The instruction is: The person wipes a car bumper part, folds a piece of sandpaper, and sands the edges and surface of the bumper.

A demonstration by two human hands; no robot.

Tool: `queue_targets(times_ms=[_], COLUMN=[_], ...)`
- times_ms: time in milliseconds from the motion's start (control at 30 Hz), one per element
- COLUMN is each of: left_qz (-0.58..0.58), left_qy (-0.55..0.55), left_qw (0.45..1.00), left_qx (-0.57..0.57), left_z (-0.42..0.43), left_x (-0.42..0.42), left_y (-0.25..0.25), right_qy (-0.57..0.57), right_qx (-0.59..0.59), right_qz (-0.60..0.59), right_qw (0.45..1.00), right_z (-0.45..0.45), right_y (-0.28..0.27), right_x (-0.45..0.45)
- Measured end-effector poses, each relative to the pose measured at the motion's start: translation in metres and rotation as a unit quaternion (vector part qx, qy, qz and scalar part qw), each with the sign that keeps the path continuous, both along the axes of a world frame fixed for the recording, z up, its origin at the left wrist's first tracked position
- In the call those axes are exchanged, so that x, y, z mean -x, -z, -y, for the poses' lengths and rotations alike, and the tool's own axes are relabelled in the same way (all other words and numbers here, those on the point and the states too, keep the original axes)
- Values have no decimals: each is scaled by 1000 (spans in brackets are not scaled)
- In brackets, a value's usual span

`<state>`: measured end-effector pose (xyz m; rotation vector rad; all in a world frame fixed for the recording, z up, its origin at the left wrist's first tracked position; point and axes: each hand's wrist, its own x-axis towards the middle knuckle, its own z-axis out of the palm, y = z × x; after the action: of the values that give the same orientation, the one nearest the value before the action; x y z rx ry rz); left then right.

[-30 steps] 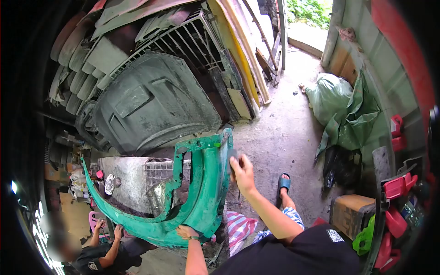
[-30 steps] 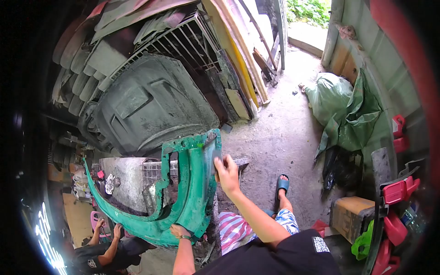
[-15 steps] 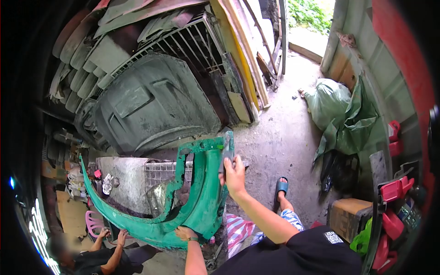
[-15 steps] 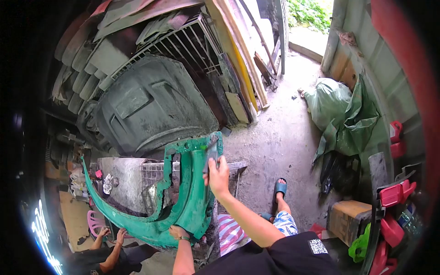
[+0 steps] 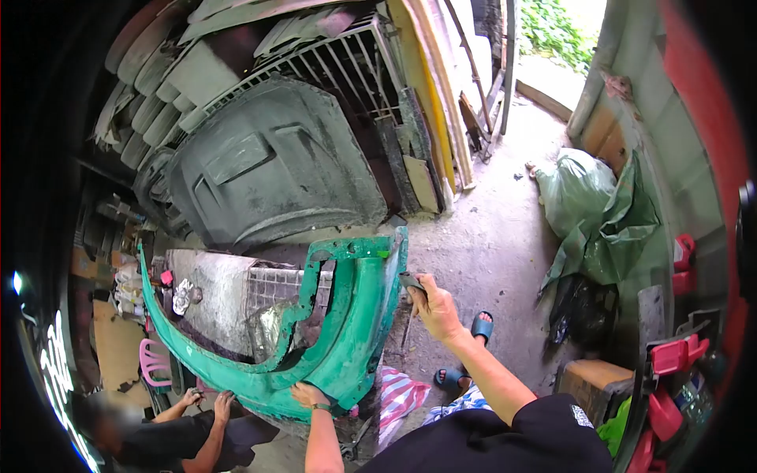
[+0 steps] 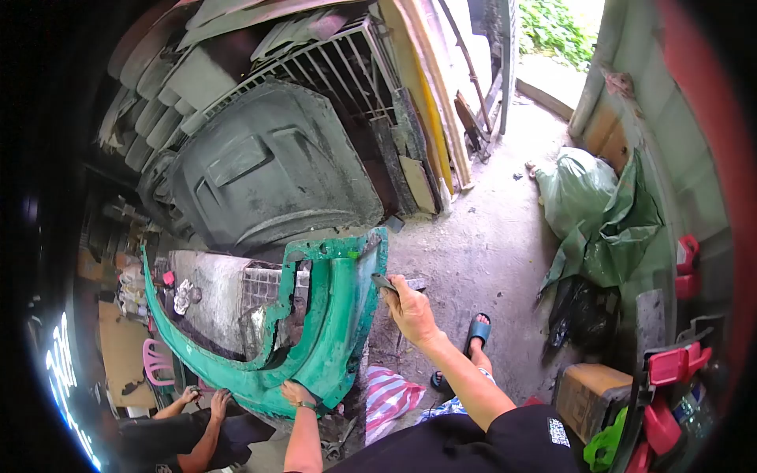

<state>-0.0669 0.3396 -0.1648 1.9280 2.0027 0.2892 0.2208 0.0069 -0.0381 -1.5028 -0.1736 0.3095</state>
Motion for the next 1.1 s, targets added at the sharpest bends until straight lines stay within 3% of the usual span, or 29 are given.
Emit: queue_targets(times_ms=[67,200,267,367,533,600,733,967,1100], left_qz=[-6,-16,15,36,46,23,68,49,53], left_qy=[-3,-2,-11,-14,-27,-2,-53,11,-9], left_qw=[1000,1000,1000,999,998,998,995,999,998], left_qx=[9,0,20,34,13,-58,-40,-13,-13], left_z=[-5,-1,-8,-14,-9,-8,-3,-6,-5], left_x=[3,0,4,11,13,9,8,4,6], left_y=[0,1,3,6,10,10,6,2,3], right_qy=[82,50,90,79,93,118,146,100,147], right_qx=[115,156,135,79,79,62,62,87,105], right_qz=[284,378,460,410,402,397,378,380,407], right_qw=[948,911,873,905,908,908,912,915,895], right_z=[1,2,-9,-19,-34,-39,-37,-29,-34], right_y=[-4,-16,-9,24,31,40,29,16,11], right_x=[-12,-34,-45,-32,-40,-20,-30,-23,-32])
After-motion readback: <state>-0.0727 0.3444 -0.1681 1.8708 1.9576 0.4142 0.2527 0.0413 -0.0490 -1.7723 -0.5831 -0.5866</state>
